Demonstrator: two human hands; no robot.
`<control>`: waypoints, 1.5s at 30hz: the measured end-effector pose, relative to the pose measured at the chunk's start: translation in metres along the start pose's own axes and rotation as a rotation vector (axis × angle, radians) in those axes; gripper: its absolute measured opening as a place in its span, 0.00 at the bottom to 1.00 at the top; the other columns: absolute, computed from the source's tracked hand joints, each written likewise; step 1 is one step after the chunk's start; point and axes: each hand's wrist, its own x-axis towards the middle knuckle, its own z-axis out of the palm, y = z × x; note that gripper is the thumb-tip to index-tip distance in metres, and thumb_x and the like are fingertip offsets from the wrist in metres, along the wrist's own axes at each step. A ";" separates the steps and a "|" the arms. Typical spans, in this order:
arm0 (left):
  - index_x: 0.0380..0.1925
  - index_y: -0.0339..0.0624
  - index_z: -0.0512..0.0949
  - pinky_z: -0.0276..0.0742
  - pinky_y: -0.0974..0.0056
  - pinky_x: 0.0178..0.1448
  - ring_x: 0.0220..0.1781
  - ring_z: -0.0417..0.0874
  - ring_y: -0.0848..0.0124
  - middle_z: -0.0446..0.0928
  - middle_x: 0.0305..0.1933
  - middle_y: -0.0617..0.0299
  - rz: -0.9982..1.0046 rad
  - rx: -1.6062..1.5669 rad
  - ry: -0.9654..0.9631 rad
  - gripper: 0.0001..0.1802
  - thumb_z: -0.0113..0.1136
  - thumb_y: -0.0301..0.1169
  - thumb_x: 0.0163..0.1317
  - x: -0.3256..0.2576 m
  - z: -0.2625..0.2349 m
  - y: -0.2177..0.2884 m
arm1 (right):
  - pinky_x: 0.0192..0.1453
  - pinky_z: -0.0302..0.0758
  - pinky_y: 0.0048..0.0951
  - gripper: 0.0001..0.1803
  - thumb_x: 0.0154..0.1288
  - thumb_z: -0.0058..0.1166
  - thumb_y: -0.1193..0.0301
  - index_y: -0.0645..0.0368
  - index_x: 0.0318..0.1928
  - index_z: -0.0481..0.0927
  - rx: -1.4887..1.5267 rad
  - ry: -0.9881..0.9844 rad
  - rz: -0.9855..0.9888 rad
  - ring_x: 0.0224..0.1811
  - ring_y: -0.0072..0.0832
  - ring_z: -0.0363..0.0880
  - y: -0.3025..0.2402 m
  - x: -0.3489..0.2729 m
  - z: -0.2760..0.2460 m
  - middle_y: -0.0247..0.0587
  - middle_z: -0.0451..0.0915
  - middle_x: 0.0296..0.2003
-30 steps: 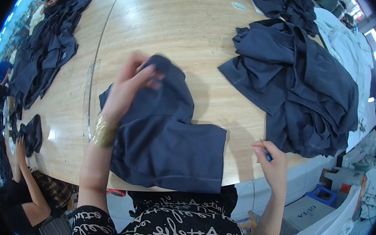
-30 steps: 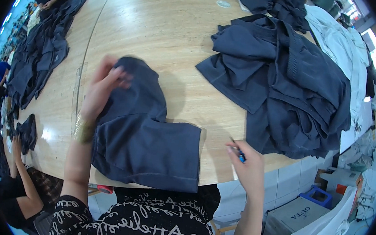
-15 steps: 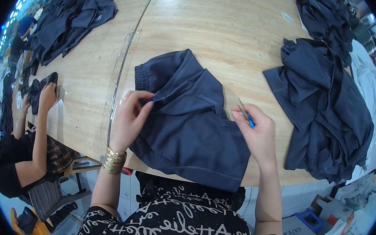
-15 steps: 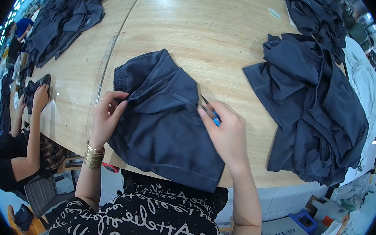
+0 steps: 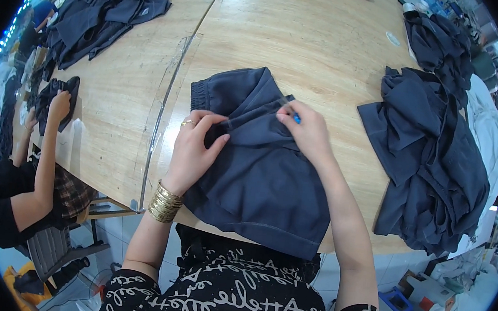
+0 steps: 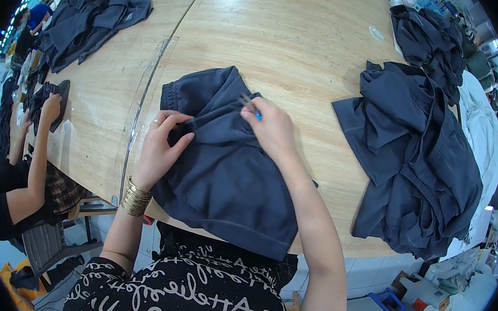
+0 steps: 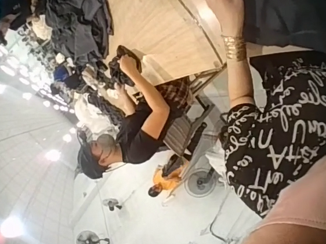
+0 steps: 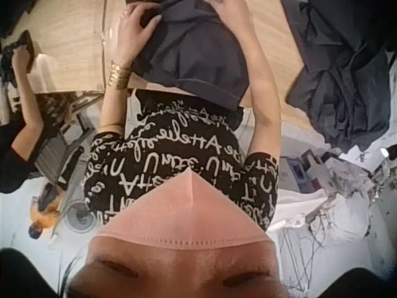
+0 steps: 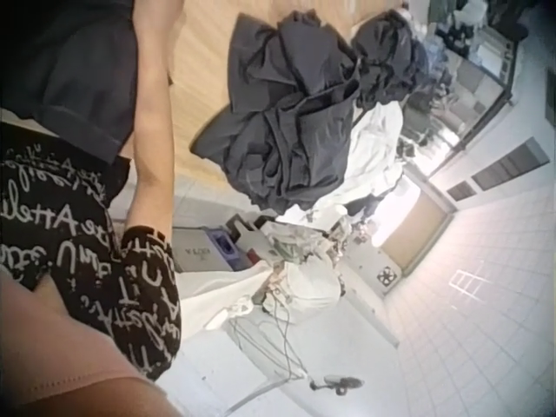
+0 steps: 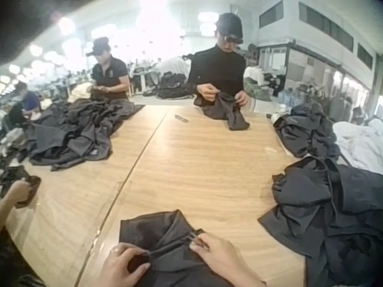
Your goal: Trim excess threads and inspect finished gray garments at a manufacturing table.
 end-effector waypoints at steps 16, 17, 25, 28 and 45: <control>0.35 0.42 0.67 0.76 0.76 0.26 0.26 0.84 0.72 0.76 0.23 0.65 -0.832 -1.150 -0.281 0.07 0.48 0.33 0.68 -0.030 0.005 0.012 | 0.33 0.71 0.24 0.07 0.53 0.60 0.77 0.63 0.29 0.74 -0.074 -0.167 0.196 0.25 0.28 0.74 -0.029 -0.119 -0.061 0.38 0.74 0.24; 0.34 0.42 0.67 0.72 0.79 0.21 0.18 0.81 0.74 0.74 0.20 0.67 -0.794 -1.112 -0.254 0.07 0.51 0.32 0.66 -0.034 0.009 0.010 | 0.33 0.71 0.25 0.07 0.53 0.60 0.77 0.63 0.29 0.74 -0.019 -0.106 0.210 0.26 0.28 0.75 -0.029 -0.123 -0.058 0.38 0.75 0.24; 0.33 0.40 0.69 0.65 0.81 0.17 0.13 0.73 0.82 0.73 0.21 0.68 -0.653 -0.954 -0.171 0.06 0.55 0.29 0.63 -0.037 0.010 0.016 | 0.35 0.72 0.22 0.08 0.54 0.59 0.77 0.63 0.35 0.77 0.110 0.148 0.311 0.29 0.25 0.78 -0.038 -0.128 -0.057 0.40 0.78 0.26; 0.33 0.40 0.69 0.65 0.81 0.17 0.13 0.72 0.82 0.72 0.21 0.68 -0.660 -0.996 -0.122 0.06 0.55 0.29 0.63 -0.036 0.011 0.014 | 0.35 0.71 0.22 0.07 0.55 0.58 0.78 0.63 0.36 0.78 0.093 0.143 0.268 0.30 0.24 0.78 -0.048 -0.121 -0.055 0.39 0.78 0.27; 0.34 0.38 0.69 0.62 0.80 0.13 0.11 0.69 0.83 0.71 0.21 0.68 -0.596 -0.922 0.052 0.07 0.55 0.29 0.63 -0.016 0.037 -0.004 | 0.41 0.73 0.31 0.13 0.50 0.62 0.74 0.63 0.38 0.78 -0.029 0.176 -0.023 0.37 0.41 0.78 -0.029 -0.036 0.038 0.43 0.77 0.34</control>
